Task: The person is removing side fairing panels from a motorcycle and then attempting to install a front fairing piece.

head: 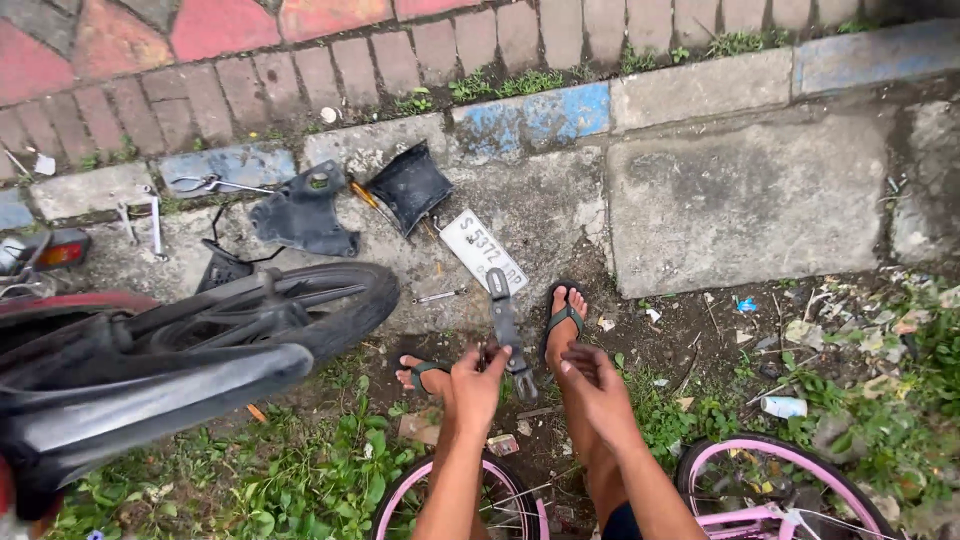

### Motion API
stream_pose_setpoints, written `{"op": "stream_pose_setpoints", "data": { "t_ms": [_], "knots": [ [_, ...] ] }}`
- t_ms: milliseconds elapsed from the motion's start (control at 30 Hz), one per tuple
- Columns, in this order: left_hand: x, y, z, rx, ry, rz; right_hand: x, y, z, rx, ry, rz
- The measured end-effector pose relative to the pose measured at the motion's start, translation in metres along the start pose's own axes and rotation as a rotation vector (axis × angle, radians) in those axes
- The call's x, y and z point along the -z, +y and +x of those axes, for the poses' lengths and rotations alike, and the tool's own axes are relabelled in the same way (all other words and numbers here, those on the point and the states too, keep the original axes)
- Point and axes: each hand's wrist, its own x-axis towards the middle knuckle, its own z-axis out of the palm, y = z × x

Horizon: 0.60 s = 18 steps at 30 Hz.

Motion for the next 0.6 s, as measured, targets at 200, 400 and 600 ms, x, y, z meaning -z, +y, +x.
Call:
{"op": "stream_pose_setpoints", "data": {
  "t_ms": [200,400,600],
  "knots": [
    [0.104,0.075,-0.2,-0.504,0.146,0.193,-0.081,-0.074,-0.097,0.033,-0.365,0.437],
    [0.215,0.117,-0.319,-0.843,0.271,-0.001,-0.14,-0.133,-0.236,0.251,-0.672,0.579],
    [0.345,0.101,-0.371,-0.931,0.383,-0.088,-0.24,-0.144,-0.335,0.357,-0.752,0.563]
  ]
}}
